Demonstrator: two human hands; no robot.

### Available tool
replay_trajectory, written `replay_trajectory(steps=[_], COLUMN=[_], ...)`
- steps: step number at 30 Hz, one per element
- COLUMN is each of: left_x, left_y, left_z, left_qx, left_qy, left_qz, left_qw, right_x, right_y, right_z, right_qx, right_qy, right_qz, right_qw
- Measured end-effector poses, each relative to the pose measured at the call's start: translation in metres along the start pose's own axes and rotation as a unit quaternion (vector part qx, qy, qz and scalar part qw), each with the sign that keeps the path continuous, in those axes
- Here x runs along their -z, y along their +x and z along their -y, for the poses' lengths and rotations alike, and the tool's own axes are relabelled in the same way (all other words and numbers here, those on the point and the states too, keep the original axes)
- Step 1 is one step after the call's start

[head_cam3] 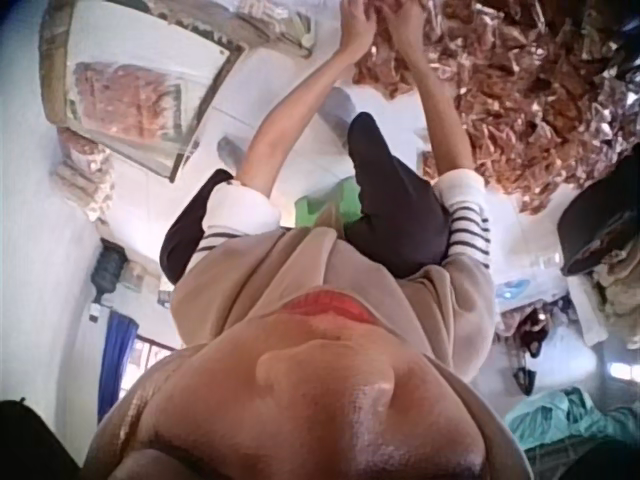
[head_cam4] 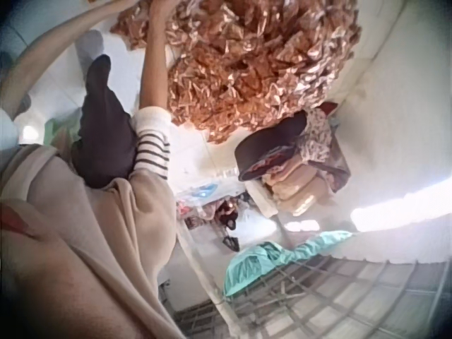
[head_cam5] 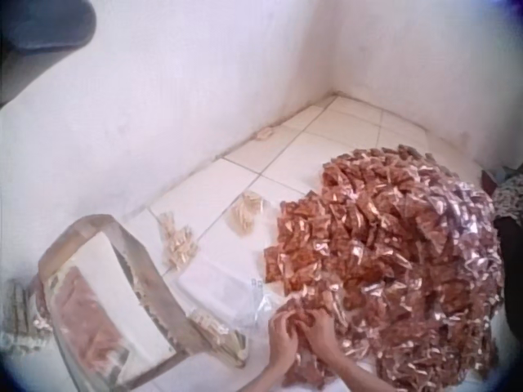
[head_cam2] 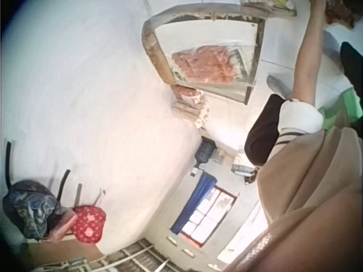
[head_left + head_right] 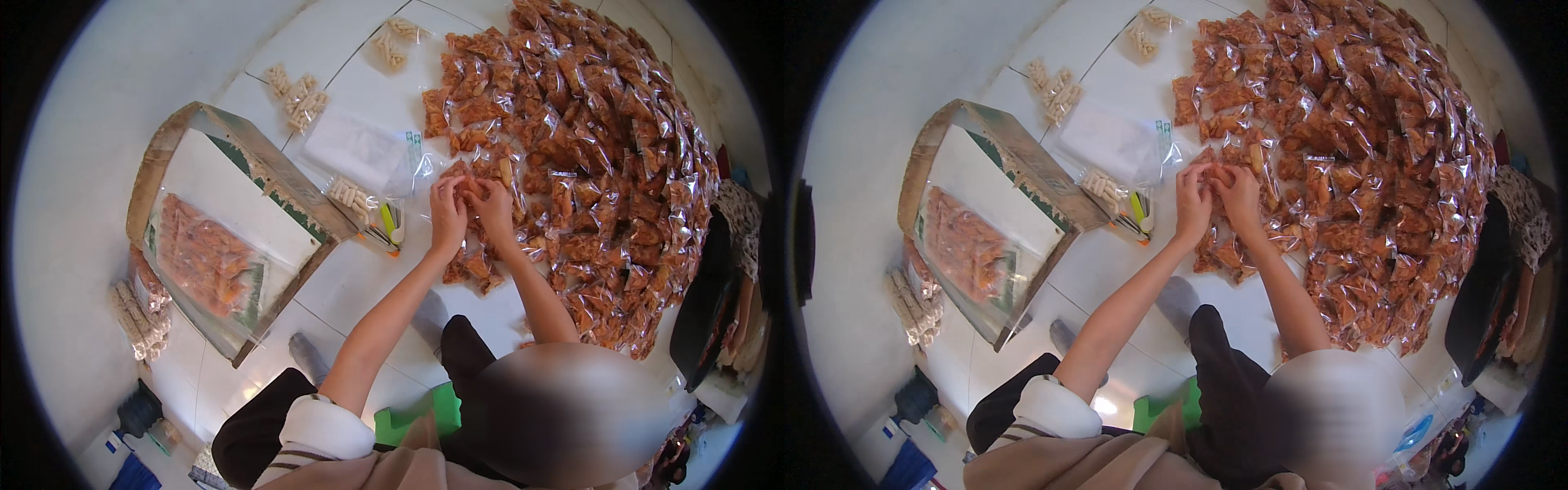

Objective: The person places small plastic bags of snacks into a larger plastic bag by hand and seals the larger bag using a tape dispenser.

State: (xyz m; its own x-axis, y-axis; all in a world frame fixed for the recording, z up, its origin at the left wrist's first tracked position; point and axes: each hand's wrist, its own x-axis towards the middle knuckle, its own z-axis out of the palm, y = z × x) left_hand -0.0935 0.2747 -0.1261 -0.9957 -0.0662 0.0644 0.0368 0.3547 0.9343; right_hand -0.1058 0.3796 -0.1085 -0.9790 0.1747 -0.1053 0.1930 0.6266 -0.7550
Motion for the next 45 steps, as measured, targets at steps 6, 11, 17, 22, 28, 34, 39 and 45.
replay_trajectory(steps=[6,11,17,22,28,34,39,45], left_x=[0.012,0.063,0.177,0.280,0.350,0.420,0.409,0.346], left_y=[0.009,0.028,0.014,-0.028,-0.090,-0.092,-0.111,-0.153], left_z=[-0.024,-0.080,-0.169,-0.204,-0.214,-0.177,-0.112,-0.069], left_qx=[0.197,0.193,0.134,0.084,0.060,-0.082,-0.057,0.003], left_qy=[-0.272,-0.475,-0.487,-0.506,-0.505,-0.244,0.341,0.518], left_qz=[-0.089,-0.081,-0.091,-0.133,-0.125,-0.131,-0.009,-0.031], left_qw=[0.938,0.855,0.858,0.848,0.852,0.958,0.938,0.855], right_x=[0.020,0.039,0.059,0.063,0.048,0.036,-0.010,-0.074], right_y=[-0.008,-0.027,-0.054,-0.101,-0.145,-0.189,-0.208,-0.275], right_z=[0.050,0.102,0.199,0.275,0.347,0.386,0.293,0.224], right_qx=[-0.013,0.027,0.034,0.032,0.161,0.151,0.030,-0.156], right_qy=[0.063,0.184,0.525,0.576,0.395,0.422,0.510,0.564], right_qz=[-0.024,0.017,0.176,0.431,0.462,0.227,0.075,0.031], right_qw=[0.998,0.982,0.832,0.694,0.778,0.865,0.857,0.810])
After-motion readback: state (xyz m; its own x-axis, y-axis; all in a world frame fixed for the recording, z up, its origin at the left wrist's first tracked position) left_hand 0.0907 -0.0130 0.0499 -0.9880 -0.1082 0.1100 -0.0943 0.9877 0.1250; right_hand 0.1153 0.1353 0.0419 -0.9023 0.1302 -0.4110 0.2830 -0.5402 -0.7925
